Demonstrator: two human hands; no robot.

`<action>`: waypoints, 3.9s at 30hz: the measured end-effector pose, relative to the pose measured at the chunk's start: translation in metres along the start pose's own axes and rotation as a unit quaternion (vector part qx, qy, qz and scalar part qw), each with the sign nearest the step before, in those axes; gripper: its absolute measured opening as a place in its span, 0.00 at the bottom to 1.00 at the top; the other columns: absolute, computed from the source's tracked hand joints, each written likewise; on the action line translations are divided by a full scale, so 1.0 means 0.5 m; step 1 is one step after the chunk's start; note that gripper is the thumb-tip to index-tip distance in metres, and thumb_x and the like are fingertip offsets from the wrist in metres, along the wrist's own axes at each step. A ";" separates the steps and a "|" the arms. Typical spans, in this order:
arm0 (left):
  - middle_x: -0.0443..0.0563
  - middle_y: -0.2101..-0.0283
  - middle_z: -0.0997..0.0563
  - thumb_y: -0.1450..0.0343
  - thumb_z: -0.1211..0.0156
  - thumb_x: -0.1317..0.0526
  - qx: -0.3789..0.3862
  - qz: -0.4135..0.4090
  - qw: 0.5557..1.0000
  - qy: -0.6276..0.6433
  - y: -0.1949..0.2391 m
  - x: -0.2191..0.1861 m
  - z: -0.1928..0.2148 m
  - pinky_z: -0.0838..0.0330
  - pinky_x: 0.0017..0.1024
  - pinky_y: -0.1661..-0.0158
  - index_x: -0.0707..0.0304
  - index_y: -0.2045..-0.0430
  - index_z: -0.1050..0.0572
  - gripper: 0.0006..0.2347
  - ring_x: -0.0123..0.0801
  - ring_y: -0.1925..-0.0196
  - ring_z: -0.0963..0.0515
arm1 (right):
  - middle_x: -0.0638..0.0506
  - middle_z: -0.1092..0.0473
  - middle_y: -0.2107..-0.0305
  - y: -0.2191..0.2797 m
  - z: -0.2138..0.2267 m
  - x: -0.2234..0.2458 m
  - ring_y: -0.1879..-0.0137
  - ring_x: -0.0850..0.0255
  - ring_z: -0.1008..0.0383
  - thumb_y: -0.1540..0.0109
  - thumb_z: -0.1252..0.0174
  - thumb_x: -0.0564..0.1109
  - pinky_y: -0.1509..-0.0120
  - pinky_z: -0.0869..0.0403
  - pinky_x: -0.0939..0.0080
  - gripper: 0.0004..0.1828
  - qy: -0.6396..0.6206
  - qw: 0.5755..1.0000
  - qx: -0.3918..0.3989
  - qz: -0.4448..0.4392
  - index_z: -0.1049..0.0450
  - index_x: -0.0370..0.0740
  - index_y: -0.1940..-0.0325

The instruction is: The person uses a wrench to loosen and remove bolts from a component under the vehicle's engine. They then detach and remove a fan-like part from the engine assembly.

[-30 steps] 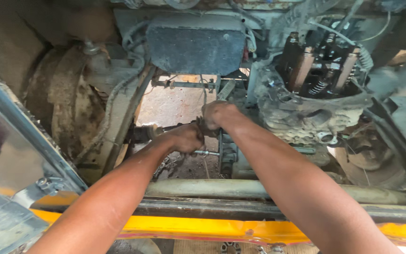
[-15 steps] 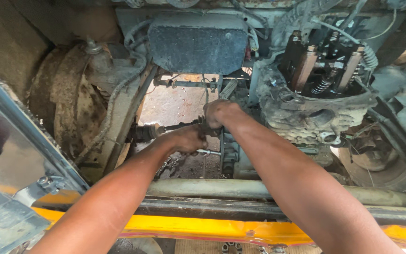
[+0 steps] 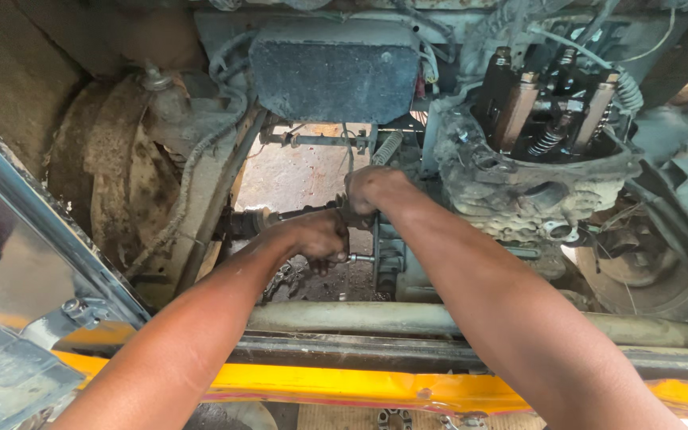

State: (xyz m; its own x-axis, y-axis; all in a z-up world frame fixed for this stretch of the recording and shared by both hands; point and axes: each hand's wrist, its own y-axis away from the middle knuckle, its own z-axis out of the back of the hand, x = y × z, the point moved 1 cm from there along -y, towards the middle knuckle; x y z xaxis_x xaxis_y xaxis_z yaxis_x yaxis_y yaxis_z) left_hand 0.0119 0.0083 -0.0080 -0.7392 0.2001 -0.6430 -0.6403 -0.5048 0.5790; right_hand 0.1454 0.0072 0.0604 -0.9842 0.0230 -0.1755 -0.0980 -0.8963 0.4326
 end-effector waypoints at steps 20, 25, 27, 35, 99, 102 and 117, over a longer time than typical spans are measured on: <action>0.57 0.71 0.14 0.32 0.48 0.68 -0.178 -0.091 0.979 0.026 0.092 0.011 0.132 0.29 0.31 0.72 0.65 0.67 0.15 0.12 0.29 0.75 0.22 | 0.47 0.32 0.41 0.090 0.043 0.012 0.35 0.52 0.30 0.39 0.37 0.58 0.33 0.31 0.49 0.28 -0.069 0.994 0.014 0.081 0.29 0.44 0.39; 0.53 0.72 0.18 0.26 0.51 0.63 -0.289 -0.095 0.921 0.242 0.084 0.021 0.167 0.29 0.36 0.71 0.67 0.67 0.20 0.11 0.31 0.74 0.23 | 0.41 0.27 0.46 0.046 0.021 0.016 0.41 0.53 0.25 0.38 0.40 0.49 0.37 0.24 0.51 0.25 -0.387 0.918 -0.074 0.044 0.31 0.39 0.39; 0.52 0.73 0.19 0.23 0.53 0.59 -0.302 -0.102 0.890 0.326 0.069 0.036 0.176 0.30 0.36 0.69 0.68 0.67 0.21 0.13 0.32 0.74 0.23 | 0.42 0.28 0.45 0.040 0.018 0.024 0.46 0.52 0.26 0.37 0.40 0.49 0.40 0.22 0.52 0.28 -0.490 0.868 -0.054 0.055 0.37 0.42 0.35; 0.55 0.68 0.14 0.29 0.36 0.59 -0.561 -0.149 0.798 0.163 0.003 0.093 0.194 0.25 0.35 0.62 0.63 0.63 0.18 0.08 0.36 0.67 0.16 | 0.44 0.22 0.61 0.044 0.020 0.074 0.63 0.67 0.22 0.32 0.51 0.49 0.61 0.22 0.64 0.25 -0.552 0.823 0.004 0.136 0.33 0.39 0.32; 0.55 0.71 0.19 0.27 0.53 0.66 0.062 -0.058 0.961 0.262 -0.095 0.028 0.034 0.26 0.34 0.72 0.71 0.56 0.30 0.09 0.33 0.75 0.24 | 0.45 0.46 0.27 0.003 0.042 -0.059 0.22 0.48 0.47 0.36 0.55 0.61 0.21 0.46 0.49 0.34 -0.256 0.943 -0.202 -0.066 0.37 0.44 0.29; 0.55 0.71 0.20 0.28 0.53 0.67 0.051 -0.049 0.959 0.274 -0.084 0.026 0.043 0.26 0.33 0.71 0.64 0.50 0.29 0.13 0.32 0.76 0.25 | 0.45 0.44 0.28 0.013 0.049 -0.057 0.24 0.46 0.44 0.36 0.54 0.61 0.22 0.44 0.48 0.35 -0.293 0.931 -0.199 -0.090 0.38 0.43 0.28; 0.53 0.67 0.21 0.32 0.52 0.76 0.109 -0.091 0.947 0.287 -0.053 0.014 0.043 0.28 0.28 0.71 0.58 0.39 0.30 0.24 0.30 0.74 0.26 | 0.44 0.42 0.30 0.017 0.053 -0.047 0.26 0.45 0.41 0.38 0.53 0.58 0.25 0.42 0.43 0.34 -0.283 0.935 -0.197 -0.079 0.36 0.44 0.30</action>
State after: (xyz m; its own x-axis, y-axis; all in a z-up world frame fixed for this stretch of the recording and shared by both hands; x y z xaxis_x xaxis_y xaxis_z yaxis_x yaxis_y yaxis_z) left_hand 0.0192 0.0411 -0.0171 -0.4180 -0.2543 -0.8721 -0.8202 -0.3070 0.4827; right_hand 0.1637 0.0108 0.0913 -0.8938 0.2991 0.3343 -0.2959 -0.9532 0.0617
